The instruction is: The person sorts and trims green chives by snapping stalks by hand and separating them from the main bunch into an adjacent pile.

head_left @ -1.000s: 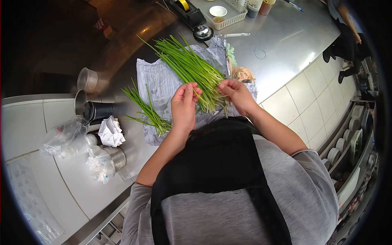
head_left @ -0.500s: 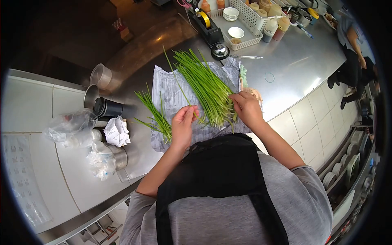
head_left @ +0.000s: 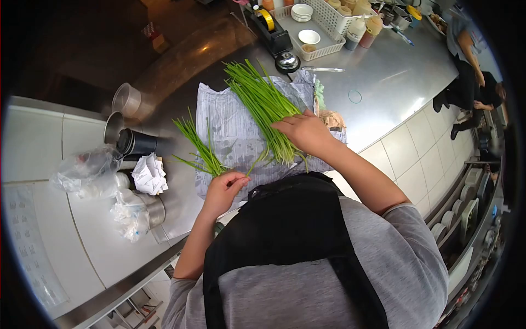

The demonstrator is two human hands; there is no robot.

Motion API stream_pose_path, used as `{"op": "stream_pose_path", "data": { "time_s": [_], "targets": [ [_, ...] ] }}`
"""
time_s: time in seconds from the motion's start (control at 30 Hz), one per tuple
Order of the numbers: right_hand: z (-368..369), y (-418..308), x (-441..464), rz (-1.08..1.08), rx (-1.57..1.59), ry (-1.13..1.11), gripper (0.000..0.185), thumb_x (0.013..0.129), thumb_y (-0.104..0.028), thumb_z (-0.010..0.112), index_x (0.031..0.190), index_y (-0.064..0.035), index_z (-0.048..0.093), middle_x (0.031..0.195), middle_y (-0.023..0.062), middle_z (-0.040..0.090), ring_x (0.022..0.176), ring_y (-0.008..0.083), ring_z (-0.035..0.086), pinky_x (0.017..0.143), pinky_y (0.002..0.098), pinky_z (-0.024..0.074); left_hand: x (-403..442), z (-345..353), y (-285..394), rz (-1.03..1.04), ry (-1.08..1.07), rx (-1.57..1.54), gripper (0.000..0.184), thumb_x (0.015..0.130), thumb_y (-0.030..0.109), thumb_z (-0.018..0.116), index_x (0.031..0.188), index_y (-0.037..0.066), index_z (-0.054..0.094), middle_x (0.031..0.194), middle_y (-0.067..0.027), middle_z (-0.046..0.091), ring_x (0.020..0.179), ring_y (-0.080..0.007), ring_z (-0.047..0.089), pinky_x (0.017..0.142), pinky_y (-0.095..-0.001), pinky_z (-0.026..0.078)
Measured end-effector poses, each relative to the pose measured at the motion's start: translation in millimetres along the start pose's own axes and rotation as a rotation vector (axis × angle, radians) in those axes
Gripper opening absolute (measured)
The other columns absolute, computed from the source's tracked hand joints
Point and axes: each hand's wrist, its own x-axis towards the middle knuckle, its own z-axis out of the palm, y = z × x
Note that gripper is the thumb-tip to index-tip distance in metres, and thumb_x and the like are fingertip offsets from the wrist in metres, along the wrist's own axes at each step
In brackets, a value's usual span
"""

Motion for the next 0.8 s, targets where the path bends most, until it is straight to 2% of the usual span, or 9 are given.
{"op": "stream_pose_path", "data": {
  "time_s": [0.1, 0.17, 0.3, 0.37, 0.4, 0.47, 0.6, 0.73, 0.8],
  "targets": [
    [3.5, 5.9, -10.8, -0.021, 0.002, -0.039, 0.033, 0.078, -0.011, 0.052, 0.109, -0.0139, 0.06, 0.086, 0.0021, 0.065, 0.082, 0.0184, 0.064, 0.074, 0.0359, 0.0435, -13.5, -14.8, -9.1, 0.041, 0.033, 0.108, 0.014, 0.087, 0.012, 0.061, 0.093, 0.001, 0.067, 0.079, -0.004, 0.063, 0.07, -0.0091, 0.055, 0.064, -0.0242, 0.043],
    [3.9, 4.7, -17.5, 0.002, -0.036, -0.077, 0.021, 0.083, -0.017, 0.058, 0.103, -0.0131, 0.062, 0.08, 0.0031, 0.065, 0.075, 0.0211, 0.064, 0.067, 0.0364, 0.0451, -22.7, -22.2, -10.4, 0.051, 0.016, 0.157, 0.014, 0.088, 0.01, 0.06, 0.093, -0.002, 0.066, 0.081, -0.0022, 0.064, 0.073, -0.0084, 0.055, 0.068, -0.0221, 0.044],
    [2.0, -1.0, -28.0, 0.004, -0.027, -0.267, 0.018, 0.084, -0.015, 0.055, 0.1, -0.011, 0.063, 0.078, 0.0043, 0.065, 0.075, 0.021, 0.064, 0.063, 0.0363, 0.045, -36.0, -33.4, -13.7, -0.027, 0.01, 0.2, 0.013, 0.087, 0.01, 0.062, 0.089, -0.001, 0.067, 0.079, -0.0022, 0.063, 0.069, -0.0076, 0.052, 0.063, -0.0232, 0.042],
    [-2.1, -6.2, -29.7, 0.252, 0.6, -0.44, 0.018, 0.092, -0.02, 0.052, 0.096, -0.007, 0.063, 0.066, 0.0037, 0.06, 0.062, 0.0175, 0.059, 0.056, 0.0308, 0.0427, -39.0, -37.1, -18.8, -0.021, -0.005, 0.202, 0.012, 0.087, 0.01, 0.062, 0.089, -0.001, 0.067, 0.078, -0.0016, 0.063, 0.069, -0.0078, 0.051, 0.063, -0.0232, 0.042],
    [-5.4, -9.7, -29.9, 0.25, 0.597, -0.45, 0.018, 0.092, -0.02, 0.052, 0.096, -0.007, 0.063, 0.066, 0.0037, 0.06, 0.062, 0.0175, 0.059, 0.056, 0.0308, 0.0427, -39.5, -38.2, -21.3, -0.052, -0.031, 0.13, 0.012, 0.087, 0.01, 0.062, 0.089, -0.001, 0.067, 0.078, -0.001, 0.063, 0.069, -0.0077, 0.052, 0.064, -0.023, 0.042],
    [-10.7, -16.0, -29.9, 0.609, 1.379, -0.312, 0.026, 0.098, -0.022, 0.046, 0.093, -0.0031, 0.063, 0.061, 0.0005, 0.052, 0.057, 0.0101, 0.049, 0.055, 0.0242, 0.0391, -37.8, -37.4, -28.4, -0.034, -0.036, -0.039, 0.011, 0.088, 0.009, 0.061, 0.09, 0.0, 0.067, 0.077, 0.0004, 0.062, 0.071, -0.0074, 0.052, 0.066, -0.0224, 0.042],
    [5.8, -10.5, -35.7, 0.604, 1.22, -0.079, 0.029, 0.099, -0.023, 0.044, 0.089, -0.0019, 0.061, 0.061, -0.0019, 0.046, 0.056, 0.0069, 0.042, 0.055, 0.0215, 0.0374, -22.4, -34.4, -32.4, 0.021, 0.119, -0.12, 0.011, 0.088, 0.008, 0.061, 0.09, -0.001, 0.066, 0.078, -0.001, 0.061, 0.073, -0.0076, 0.053, 0.067, -0.0225, 0.043],
    [5.3, -7.0, -39.6, 0.618, 1.02, -0.029, 0.029, 0.099, -0.024, 0.043, 0.088, -0.0026, 0.06, 0.06, -0.0026, 0.044, 0.054, 0.0063, 0.038, 0.052, 0.0209, 0.0338, -18.1, -30.0, -20.9, 0.048, 0.067, -0.023, 0.012, 0.087, 0.009, 0.061, 0.09, -0.002, 0.066, 0.079, -0.0015, 0.06, 0.073, -0.0078, 0.052, 0.067, -0.0225, 0.042],
    [7.7, 3.0, -40.3, 0.813, 1.508, 0.274, 0.028, 0.099, -0.023, 0.043, 0.087, -0.0037, 0.06, 0.059, -0.0031, 0.041, 0.052, 0.0059, 0.033, 0.049, 0.0208, 0.0285, -17.8, -28.2, -16.3, 0.064, 0.004, 0.072, 0.012, 0.087, 0.009, 0.062, 0.089, -0.002, 0.066, 0.08, -0.0015, 0.06, 0.073, -0.0079, 0.053, 0.066, -0.0226, 0.042]
  ]
}}
